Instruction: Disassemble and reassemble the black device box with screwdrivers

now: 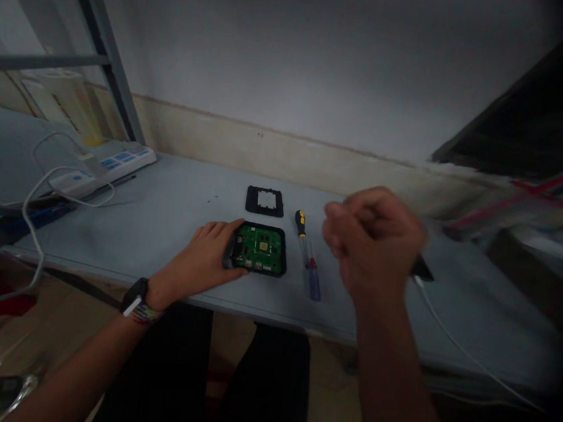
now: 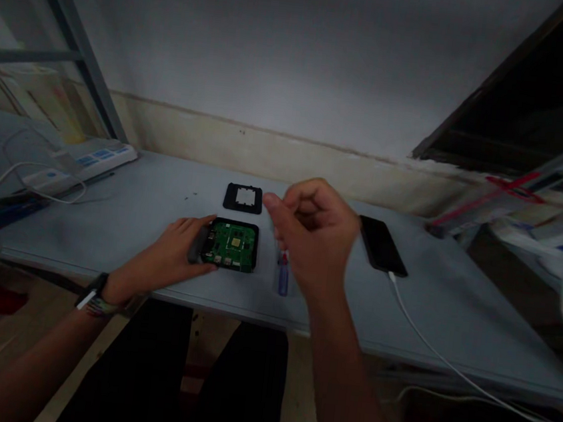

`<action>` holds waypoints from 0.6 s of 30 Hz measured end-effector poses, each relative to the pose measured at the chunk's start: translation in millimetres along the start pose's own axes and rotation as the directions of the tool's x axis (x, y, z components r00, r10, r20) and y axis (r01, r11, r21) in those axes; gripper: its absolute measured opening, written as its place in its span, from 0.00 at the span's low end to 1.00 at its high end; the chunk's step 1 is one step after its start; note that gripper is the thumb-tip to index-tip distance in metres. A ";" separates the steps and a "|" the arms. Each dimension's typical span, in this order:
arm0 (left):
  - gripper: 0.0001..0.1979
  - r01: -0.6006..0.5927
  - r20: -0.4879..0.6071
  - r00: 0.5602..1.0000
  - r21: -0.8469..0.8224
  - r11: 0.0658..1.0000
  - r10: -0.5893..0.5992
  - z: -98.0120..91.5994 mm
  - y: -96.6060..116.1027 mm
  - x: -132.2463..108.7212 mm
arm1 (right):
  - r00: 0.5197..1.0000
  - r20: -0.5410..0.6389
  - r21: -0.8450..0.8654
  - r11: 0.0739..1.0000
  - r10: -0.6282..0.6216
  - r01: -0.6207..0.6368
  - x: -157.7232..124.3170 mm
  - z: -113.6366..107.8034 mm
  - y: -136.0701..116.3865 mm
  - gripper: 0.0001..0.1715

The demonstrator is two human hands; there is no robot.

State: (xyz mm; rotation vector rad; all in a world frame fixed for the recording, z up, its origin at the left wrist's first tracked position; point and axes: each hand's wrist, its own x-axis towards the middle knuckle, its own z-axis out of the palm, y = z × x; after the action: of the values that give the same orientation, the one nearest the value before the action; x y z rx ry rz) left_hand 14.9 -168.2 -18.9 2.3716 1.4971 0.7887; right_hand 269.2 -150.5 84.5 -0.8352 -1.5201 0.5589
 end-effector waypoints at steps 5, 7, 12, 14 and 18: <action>0.54 -0.019 0.053 0.998 -0.061 0.998 0.022 -17.7 -14.0 6.3 | 0.986 0.129 -0.147 0.985 0.106 -0.086 50.3 15.4 79.9 0.15; 0.46 0.027 0.077 0.997 -0.118 0.993 -0.018 -26.9 -25.1 12.8 | 0.969 0.220 -0.305 0.952 0.114 -0.043 66.0 13.1 109.2 0.16; 0.29 0.076 0.148 0.988 -0.225 0.971 -0.043 -33.2 -55.5 57.5 | 0.934 0.316 -0.580 0.813 0.166 0.052 83.5 12.8 156.7 0.14; 0.28 0.098 0.108 0.991 -0.172 0.980 -0.081 -27.7 -61.7 82.5 | 0.924 0.335 -0.609 0.790 0.182 0.065 83.2 14.9 167.9 0.16; 0.15 0.141 0.101 0.986 -0.085 0.986 -0.133 -12.6 -61.0 125.2 | 0.892 0.396 -0.647 0.755 0.220 0.101 76.7 14.5 180.2 0.21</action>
State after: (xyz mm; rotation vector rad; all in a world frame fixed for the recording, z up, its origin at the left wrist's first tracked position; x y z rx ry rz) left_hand 3.1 -30.7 3.5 2.1815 1.5321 0.6871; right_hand 288.6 22.5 -6.5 -1.3689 -2.1882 0.2540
